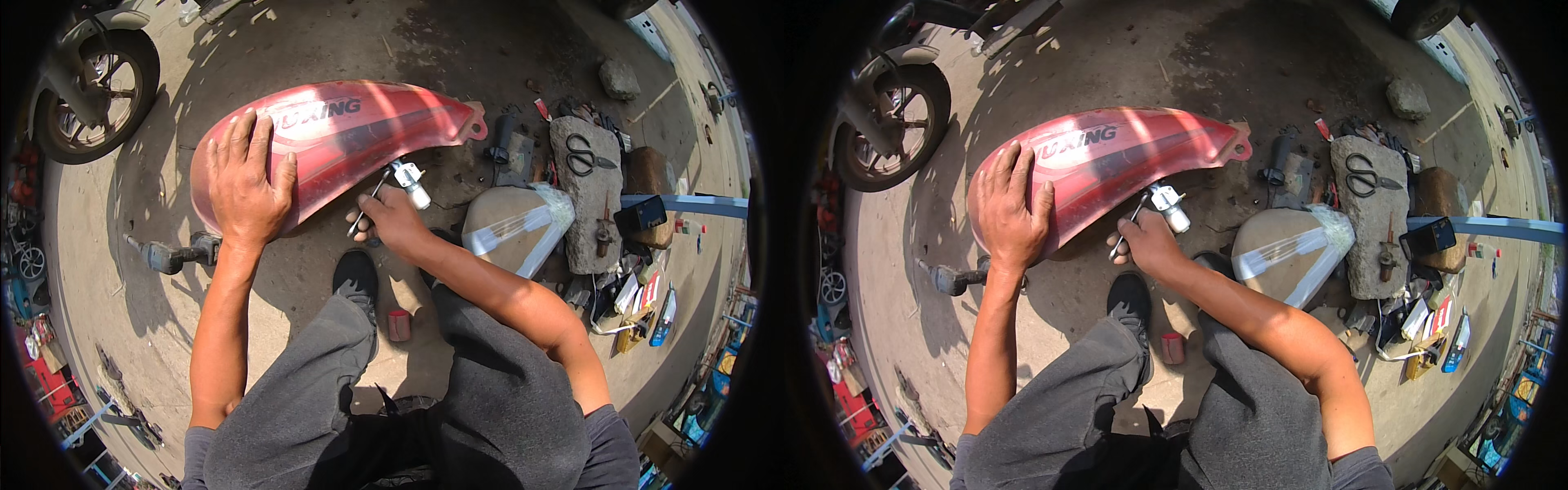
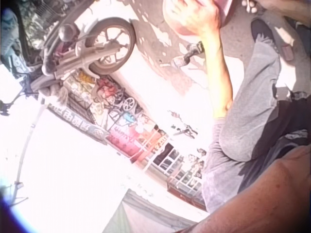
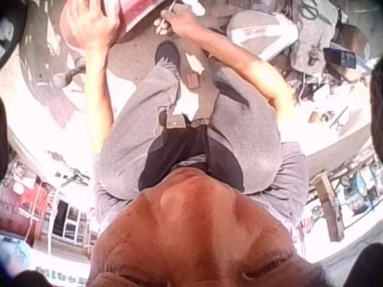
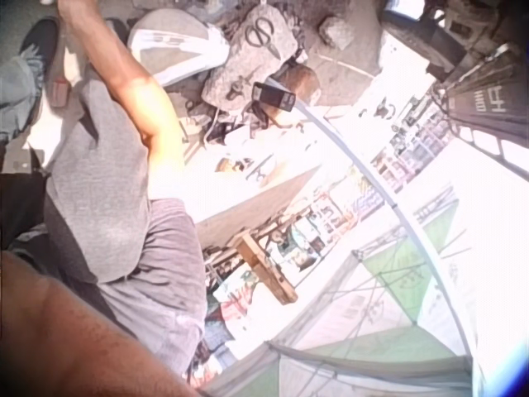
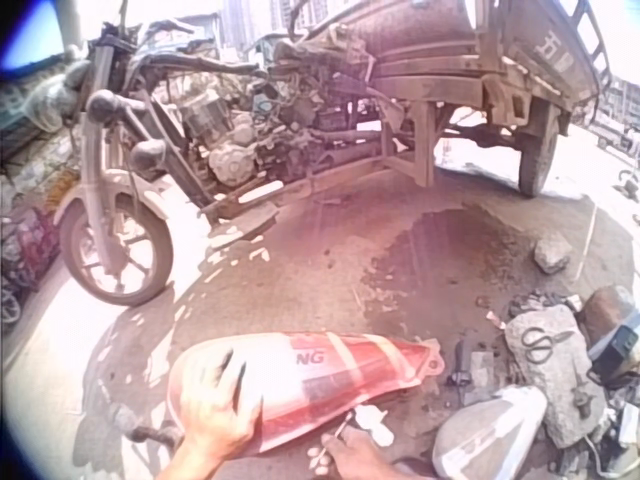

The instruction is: The person uses a wrench to loosen and remove a bolt from a red motorcycle fuel tank. They then lift the tank to inspect its underside.

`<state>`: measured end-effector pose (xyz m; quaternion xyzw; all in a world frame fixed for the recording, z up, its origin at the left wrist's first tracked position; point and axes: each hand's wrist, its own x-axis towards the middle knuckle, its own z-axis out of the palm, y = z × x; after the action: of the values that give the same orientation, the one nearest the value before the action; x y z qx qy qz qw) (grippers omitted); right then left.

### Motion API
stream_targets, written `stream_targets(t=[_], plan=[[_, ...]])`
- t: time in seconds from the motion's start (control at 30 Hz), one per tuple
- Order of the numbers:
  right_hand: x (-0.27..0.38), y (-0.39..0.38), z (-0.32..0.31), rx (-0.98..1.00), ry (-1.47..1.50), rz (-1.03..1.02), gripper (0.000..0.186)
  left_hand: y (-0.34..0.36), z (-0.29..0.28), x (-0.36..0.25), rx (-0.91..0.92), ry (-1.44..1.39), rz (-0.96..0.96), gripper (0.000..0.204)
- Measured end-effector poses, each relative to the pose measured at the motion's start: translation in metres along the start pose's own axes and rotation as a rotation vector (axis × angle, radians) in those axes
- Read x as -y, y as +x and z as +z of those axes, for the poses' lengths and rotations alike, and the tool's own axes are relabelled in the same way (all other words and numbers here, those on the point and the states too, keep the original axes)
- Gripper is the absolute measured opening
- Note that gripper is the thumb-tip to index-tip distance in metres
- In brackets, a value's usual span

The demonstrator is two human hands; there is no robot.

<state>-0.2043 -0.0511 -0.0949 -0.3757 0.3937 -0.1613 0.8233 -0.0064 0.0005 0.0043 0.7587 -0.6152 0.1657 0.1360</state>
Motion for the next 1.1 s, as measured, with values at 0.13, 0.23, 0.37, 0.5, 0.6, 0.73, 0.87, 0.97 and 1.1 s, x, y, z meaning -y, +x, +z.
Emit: stream_targets(t=[0.13,0.23,0.37,0.5,0.6,0.73,0.87,0.97,1.1], plan=[[0.015,-0.004,0.002,0.093,0.229,0.101,0.023,-0.001,0.001,0.0,0.001,-0.005,-0.007,0.053],[0.021,-0.003,-0.008,0.255,0.59,0.167,0.022,0.0,0.001,0.0,0.002,-0.007,-0.006,0.053],[0.022,-0.012,-0.007,0.318,0.682,0.173,0.017,-0.001,0.001,0.002,0.003,-0.003,-0.003,0.053],[0.011,-0.016,0.001,0.191,0.383,0.152,0.018,0.0,0.002,0.001,0.005,-0.01,-0.006,0.054],[0.005,-0.009,0.001,0.079,0.174,0.118,0.02,0.0,0.0,0.001,0.008,-0.005,-0.005,0.054],[-0.001,-0.002,0.006,-0.009,0.053,0.033,0.018,-0.001,0.001,0.001,0.004,-0.001,-0.003,0.054],[-0.003,0.001,0.006,-0.025,-0.012,-0.017,0.016,-0.001,0.001,0.0,0.005,-0.001,-0.006,0.054],[0.002,0.0,0.008,-0.022,0.041,0.011,0.017,-0.001,0.001,0.0,0.007,0.0,-0.005,0.053],[0.027,-0.009,-0.002,0.237,0.528,0.134,0.02,-0.001,0.0,0.0,0.002,-0.001,-0.007,0.053]])
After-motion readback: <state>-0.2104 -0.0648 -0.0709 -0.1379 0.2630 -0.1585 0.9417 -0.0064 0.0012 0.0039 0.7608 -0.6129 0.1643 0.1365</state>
